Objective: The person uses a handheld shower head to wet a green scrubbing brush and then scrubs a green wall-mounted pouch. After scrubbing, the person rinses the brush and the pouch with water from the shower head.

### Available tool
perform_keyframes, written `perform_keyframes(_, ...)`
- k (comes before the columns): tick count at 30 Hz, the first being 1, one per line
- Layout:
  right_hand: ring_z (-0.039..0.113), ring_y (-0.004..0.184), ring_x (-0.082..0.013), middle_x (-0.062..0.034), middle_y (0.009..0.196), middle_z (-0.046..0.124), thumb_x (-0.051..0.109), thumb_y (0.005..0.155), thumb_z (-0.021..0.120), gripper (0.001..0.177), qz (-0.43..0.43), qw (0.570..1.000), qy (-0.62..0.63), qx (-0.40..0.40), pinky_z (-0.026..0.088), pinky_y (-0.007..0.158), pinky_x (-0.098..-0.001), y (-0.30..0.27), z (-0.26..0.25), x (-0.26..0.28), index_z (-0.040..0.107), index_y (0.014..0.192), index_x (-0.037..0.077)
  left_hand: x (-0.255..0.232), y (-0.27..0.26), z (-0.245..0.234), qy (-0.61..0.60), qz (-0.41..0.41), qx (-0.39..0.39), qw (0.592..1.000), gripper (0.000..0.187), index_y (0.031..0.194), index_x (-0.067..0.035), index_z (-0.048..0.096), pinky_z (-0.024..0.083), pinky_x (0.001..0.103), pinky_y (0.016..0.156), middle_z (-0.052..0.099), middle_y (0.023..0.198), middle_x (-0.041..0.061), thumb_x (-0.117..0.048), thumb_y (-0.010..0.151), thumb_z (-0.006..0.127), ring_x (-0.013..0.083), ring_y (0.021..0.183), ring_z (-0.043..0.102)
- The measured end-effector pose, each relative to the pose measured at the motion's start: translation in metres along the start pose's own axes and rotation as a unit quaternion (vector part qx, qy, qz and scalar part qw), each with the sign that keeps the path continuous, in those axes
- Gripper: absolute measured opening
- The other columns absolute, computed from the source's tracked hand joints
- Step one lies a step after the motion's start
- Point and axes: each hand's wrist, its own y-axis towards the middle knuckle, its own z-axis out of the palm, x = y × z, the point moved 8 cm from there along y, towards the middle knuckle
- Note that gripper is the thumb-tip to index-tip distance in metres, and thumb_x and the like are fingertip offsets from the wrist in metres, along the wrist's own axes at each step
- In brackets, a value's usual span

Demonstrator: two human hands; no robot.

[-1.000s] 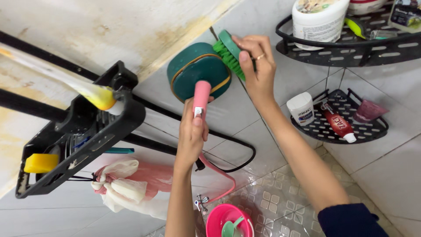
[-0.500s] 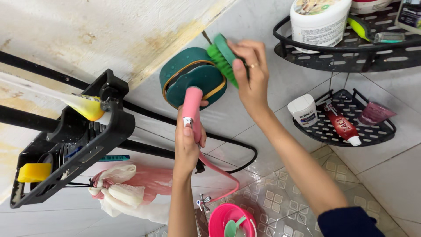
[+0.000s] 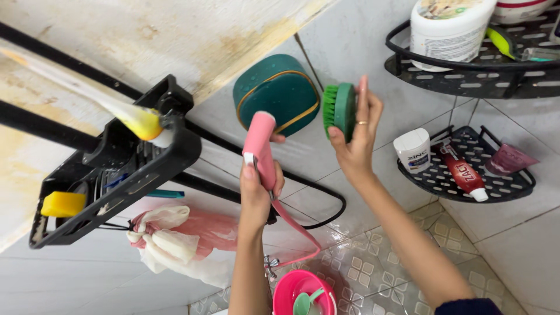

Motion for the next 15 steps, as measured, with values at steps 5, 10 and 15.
perform_keyframes(5, 0.054, 0.123, -0.0306, -0.0147, 0.135, 0.047, 0.016, 0.081, 0.075, 0.071, -0.127, 0.988, -0.035, 0.078, 0.049, 0.108, -0.0356, 0.033, 0.011, 0.061, 0.05, 0.147, 0.008, 0.01, -0.037, -0.022, 0.012, 0.035, -0.02, 0.999, 0.097, 0.124, 0.004, 0.058, 0.03, 0.025, 0.051, 0.053, 0.079, 0.003, -0.086, 0.094, 0.04, 0.0073, 0.053, 0.038)
perform_keyframes(10, 0.061, 0.117, -0.0357, -0.0115, 0.152, 0.05, 0.016, 0.065, 0.081, 0.068, -0.277, 0.926, -0.105, 0.233, 0.055, 0.1, -0.041, 0.053, 0.038, 0.119, 0.054, 0.126, 0.006, 0.02, -0.065, -0.04, -0.031, 0.022, -0.037, 0.999, 0.095, 0.117, 0.002, 0.056, 0.031, 0.025, 0.05, 0.059, 0.097, 0.008, -0.088, 0.088, 0.046, 0.0079, 0.055, 0.041)
perform_keyframes(15, 0.062, 0.112, -0.0335, -0.0082, 0.155, 0.051, 0.017, 0.063, 0.085, 0.067, -0.313, 0.885, -0.178, 0.294, 0.055, 0.098, -0.0418, 0.041, 0.053, 0.134, 0.059, 0.124, 0.006, 0.011, -0.083, -0.05, -0.026, 0.023, -0.049, 0.998, 0.095, 0.114, 0.001, 0.056, 0.033, 0.025, 0.05, 0.059, 0.097, 0.007, -0.089, 0.087, 0.045, 0.0069, 0.055, 0.043)
